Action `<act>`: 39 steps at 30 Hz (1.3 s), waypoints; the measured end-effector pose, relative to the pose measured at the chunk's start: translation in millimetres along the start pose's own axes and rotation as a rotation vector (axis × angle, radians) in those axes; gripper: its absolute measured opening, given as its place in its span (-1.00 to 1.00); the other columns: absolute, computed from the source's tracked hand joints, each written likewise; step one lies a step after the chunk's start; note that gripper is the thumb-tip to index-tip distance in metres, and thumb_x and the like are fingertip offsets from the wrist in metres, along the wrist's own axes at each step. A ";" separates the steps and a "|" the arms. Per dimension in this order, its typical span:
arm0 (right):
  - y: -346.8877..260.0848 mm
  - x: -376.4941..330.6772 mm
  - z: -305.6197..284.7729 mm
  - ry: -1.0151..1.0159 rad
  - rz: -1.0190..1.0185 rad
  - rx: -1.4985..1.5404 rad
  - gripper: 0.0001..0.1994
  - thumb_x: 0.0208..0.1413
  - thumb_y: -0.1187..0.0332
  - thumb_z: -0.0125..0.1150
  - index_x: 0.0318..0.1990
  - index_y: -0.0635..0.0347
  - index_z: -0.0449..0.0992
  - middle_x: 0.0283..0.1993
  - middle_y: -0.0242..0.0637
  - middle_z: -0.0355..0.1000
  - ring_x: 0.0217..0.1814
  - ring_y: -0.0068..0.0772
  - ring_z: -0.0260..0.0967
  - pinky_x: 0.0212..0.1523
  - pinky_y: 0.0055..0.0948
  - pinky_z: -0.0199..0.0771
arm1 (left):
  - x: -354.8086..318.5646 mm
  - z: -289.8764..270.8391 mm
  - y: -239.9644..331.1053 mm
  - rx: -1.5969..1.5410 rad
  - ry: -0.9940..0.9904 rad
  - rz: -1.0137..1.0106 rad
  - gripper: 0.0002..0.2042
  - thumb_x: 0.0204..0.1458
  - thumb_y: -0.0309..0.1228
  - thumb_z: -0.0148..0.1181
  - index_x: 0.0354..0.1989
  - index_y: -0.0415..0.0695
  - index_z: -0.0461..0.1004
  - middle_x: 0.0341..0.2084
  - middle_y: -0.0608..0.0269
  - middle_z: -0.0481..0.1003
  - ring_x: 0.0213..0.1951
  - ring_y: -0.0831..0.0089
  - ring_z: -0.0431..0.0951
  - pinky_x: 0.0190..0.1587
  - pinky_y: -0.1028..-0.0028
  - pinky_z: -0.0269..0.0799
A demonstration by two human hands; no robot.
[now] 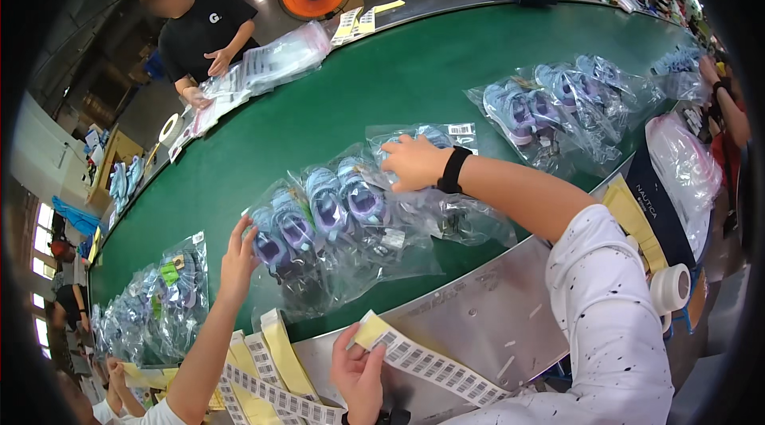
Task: The person stands at a green conveyor belt in a warehouse, applying barcode stickers to clear plastic bags containing pairs of slippers. They peel individual labels from a sheet and affix them to the packaging, then move the labeled items along the belt. Coworkers are visible in the background performing similar tasks.
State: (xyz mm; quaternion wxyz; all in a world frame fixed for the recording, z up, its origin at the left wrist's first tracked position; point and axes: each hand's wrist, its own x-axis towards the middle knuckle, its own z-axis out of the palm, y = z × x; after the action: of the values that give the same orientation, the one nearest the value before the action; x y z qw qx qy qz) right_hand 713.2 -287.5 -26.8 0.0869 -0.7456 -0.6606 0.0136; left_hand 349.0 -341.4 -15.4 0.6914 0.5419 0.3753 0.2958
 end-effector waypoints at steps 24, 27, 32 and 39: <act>-192.7 -113.6 -34.6 0.303 -0.256 0.817 -0.88 -0.10 0.53 0.31 -0.35 0.31 0.56 -0.36 -0.23 0.41 -0.36 -0.24 0.37 -0.39 -0.37 0.37 | -1.8 -21.1 30.0 0.096 -0.009 0.079 -0.77 0.10 -0.62 0.13 -0.06 -0.28 0.49 -0.40 0.32 0.58 -0.45 0.77 0.43 -0.43 0.74 0.31; -198.4 -114.9 -37.3 0.400 -0.349 0.683 -0.85 -0.20 0.59 0.31 -0.39 0.33 0.53 -0.38 -0.21 0.38 -0.37 -0.22 0.36 -0.42 -0.34 0.36 | -3.1 -24.1 25.2 0.120 0.002 0.084 -0.78 0.08 -0.60 0.16 -0.07 -0.30 0.49 -0.40 0.25 0.61 -0.38 0.70 0.52 -0.34 0.67 0.42; -207.6 -108.8 -32.8 0.476 -0.450 0.529 -0.81 -0.29 0.62 0.30 -0.40 0.31 0.52 -0.34 -0.20 0.38 -0.31 -0.15 0.39 -0.38 -0.32 0.41 | 1.5 -28.5 18.0 -0.039 -0.135 0.092 -0.56 0.09 -0.66 0.10 0.18 -0.31 0.24 -0.05 0.12 0.48 -0.20 0.57 0.56 -0.25 0.65 0.45; -217.3 -48.3 -87.2 0.412 -0.207 1.069 -0.92 -0.03 0.58 0.20 -0.33 0.30 0.53 -0.25 -0.20 0.44 -0.23 -0.37 0.41 -0.26 -0.43 0.43 | 0.8 -67.0 3.2 -0.166 0.097 0.069 -0.41 0.03 -0.65 0.17 0.26 -0.27 0.10 -0.04 0.03 0.49 -0.16 0.44 0.60 -0.20 0.59 0.49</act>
State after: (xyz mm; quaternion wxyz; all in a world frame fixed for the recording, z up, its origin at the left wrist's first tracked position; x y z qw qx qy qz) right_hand 505.3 -320.6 86.5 0.5787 -0.5170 -0.6010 0.1913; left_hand 293.1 -304.6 -21.3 0.7044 0.4802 0.3637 0.3755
